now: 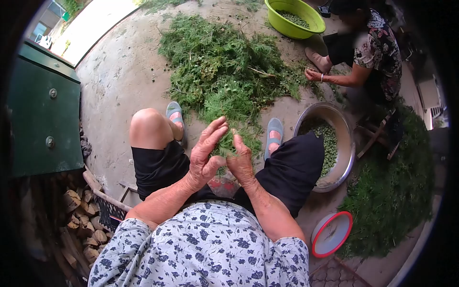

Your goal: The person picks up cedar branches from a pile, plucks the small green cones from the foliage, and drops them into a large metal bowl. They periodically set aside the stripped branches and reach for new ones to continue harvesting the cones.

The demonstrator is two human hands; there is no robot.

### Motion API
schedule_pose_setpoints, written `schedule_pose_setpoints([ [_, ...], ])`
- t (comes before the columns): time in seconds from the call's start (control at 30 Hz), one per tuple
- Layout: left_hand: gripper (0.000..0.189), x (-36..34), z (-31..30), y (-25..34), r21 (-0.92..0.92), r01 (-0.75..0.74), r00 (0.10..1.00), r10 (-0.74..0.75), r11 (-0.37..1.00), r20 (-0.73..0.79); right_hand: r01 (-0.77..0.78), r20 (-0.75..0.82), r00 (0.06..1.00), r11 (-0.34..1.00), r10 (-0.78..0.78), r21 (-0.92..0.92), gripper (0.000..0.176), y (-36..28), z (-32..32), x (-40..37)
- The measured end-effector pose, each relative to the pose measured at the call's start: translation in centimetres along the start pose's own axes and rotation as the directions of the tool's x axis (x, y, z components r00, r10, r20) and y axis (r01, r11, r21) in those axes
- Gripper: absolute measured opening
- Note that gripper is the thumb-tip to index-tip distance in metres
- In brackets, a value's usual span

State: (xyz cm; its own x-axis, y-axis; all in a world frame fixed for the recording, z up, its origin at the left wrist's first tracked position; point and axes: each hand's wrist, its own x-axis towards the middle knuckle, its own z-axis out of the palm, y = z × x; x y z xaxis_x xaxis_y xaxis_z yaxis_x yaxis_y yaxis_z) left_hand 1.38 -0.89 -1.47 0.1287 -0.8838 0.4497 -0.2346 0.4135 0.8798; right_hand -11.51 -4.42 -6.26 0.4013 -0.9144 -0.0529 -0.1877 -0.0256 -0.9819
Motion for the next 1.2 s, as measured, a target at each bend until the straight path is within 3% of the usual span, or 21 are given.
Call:
schedule_pose_setpoints([
  [0.03,0.065,0.2,-0.6,-0.5,-0.023,0.106,0.984,-0.108,0.994,-0.141,0.012,-0.016,1.0,0.956,-0.018,-0.295,0.063,-0.4,0.2,0.4],
  [0.07,0.065,0.7,-0.9,-0.8,-0.203,0.2,0.924,-0.253,0.959,-0.285,0.14,-0.074,0.983,0.946,-0.169,-0.291,0.065,0.6,0.5,0.5],
  [0.13,0.048,1.2,-2.7,-2.7,-0.62,0.294,0.777,-0.56,0.728,-0.288,0.113,-0.082,0.986,0.948,-0.143,-0.298,0.065,0.6,0.4,0.4],
  [0.17,0.043,1.4,-3.6,-3.5,-0.762,0.287,0.646,-0.705,0.58,-0.293,0.08,-0.089,0.99,0.949,-0.112,-0.306,0.065,0.5,0.3,0.4],
  [0.23,0.036,2.1,-4.8,-4.1,-0.757,0.429,0.451,-0.843,0.494,-0.294,0.167,-0.096,0.973,0.925,-0.211,-0.341,0.066,0.8,0.3,0.4],
  [0.27,0.036,2.1,-4.9,-4.8,-0.756,0.425,0.454,-0.84,0.498,-0.299,0.19,-0.085,0.967,0.905,-0.239,-0.38,0.067,0.7,0.3,0.3],
  [0.33,0.032,2.2,-5.0,-5.7,-0.586,0.452,0.667,-0.691,0.673,-0.278,0.231,-0.068,0.956,0.873,-0.287,-0.43,0.071,1.0,0.5,0.0],
  [0.43,0.04,2.7,-4.9,-4.3,-0.634,0.484,0.713,-0.692,0.603,-0.115,0.311,0.002,0.935,0.813,-0.356,-0.493,0.073,0.5,0.8,-0.4],
  [0.47,0.045,4.0,-5.0,-4.3,-0.519,0.672,0.558,-0.822,0.529,-0.116,0.347,0.017,0.921,0.798,-0.39,-0.492,0.074,0.7,1.0,-0.5],
  [0.5,0.045,3.7,-4.7,-5.2,-0.519,0.67,0.556,-0.822,0.53,-0.122,0.351,0.022,0.92,0.799,-0.39,-0.488,0.074,0.8,1.0,-0.6],
  [0.6,0.038,1.8,-4.4,-6.5,-0.792,0.332,0.728,-0.673,0.512,-0.13,0.39,0.101,0.911,0.756,-0.399,-0.526,0.076,1.3,0.9,-0.7],
  [0.63,0.038,2.1,-4.5,-6.1,-0.792,0.332,0.728,-0.673,0.512,-0.13,0.412,0.123,0.903,0.744,-0.413,-0.527,0.076,1.6,0.9,-0.6],
  [0.7,0.033,3.0,-4.8,-5.4,-0.421,0.487,0.787,-0.593,0.765,-0.169,0.432,0.144,0.894,0.732,-0.424,-0.528,0.077,1.5,0.9,-0.7],
  [0.73,0.027,3.8,-4.3,-4.0,-0.642,0.426,0.75,-0.645,0.638,-0.143,0.42,0.196,0.906,0.74,-0.376,-0.525,0.074,0.9,0.8,-0.7],
  [0.8,0.024,4.4,-4.4,-3.9,-0.646,0.508,0.68,-0.725,0.57,-0.105,0.406,0.246,0.914,0.75,-0.323,-0.523,0.072,0.1,0.9,-0.6],
  [0.83,0.021,4.5,-4.4,-4.0,-0.646,0.58,0.603,-0.795,0.496,-0.069,0.419,0.222,0.908,0.764,-0.356,-0.491,0.064,-0.1,1.0,-0.5],
  [0.9,0.017,3.6,-4.2,-4.9,-0.705,0.562,0.602,-0.798,0.433,-0.01,0.429,0.194,0.903,0.777,-0.383,-0.46,0.056,-0.1,0.9,-0.3],
  [1.0,0.012,3.2,-3.6,-4.3,-0.603,0.574,0.675,-0.737,0.554,-0.036,0.245,-0.1,0.951,0.913,-0.292,-0.327,0.018,-0.8,0.1,0.3],
  [1.03,0.012,3.1,-3.4,-4.0,-0.603,0.58,0.672,-0.74,0.548,-0.026,0.237,-0.107,0.952,0.913,-0.286,-0.331,0.018,-1.4,-0.1,0.8],
  [1.13,0.011,2.8,-2.6,-3.3,-0.505,0.634,0.698,-0.714,0.585,0.048,0.123,-0.28,0.951,0.991,-0.132,-0.051,0.02,-2.4,-0.7,2.5],
  [1.2,0.011,2.4,-2.2,-3.5,-0.459,0.642,0.713,-0.698,0.614,0.065,0.36,-0.226,0.888,0.912,-0.4,-0.199,0.023,-2.9,-0.7,3.6],
])
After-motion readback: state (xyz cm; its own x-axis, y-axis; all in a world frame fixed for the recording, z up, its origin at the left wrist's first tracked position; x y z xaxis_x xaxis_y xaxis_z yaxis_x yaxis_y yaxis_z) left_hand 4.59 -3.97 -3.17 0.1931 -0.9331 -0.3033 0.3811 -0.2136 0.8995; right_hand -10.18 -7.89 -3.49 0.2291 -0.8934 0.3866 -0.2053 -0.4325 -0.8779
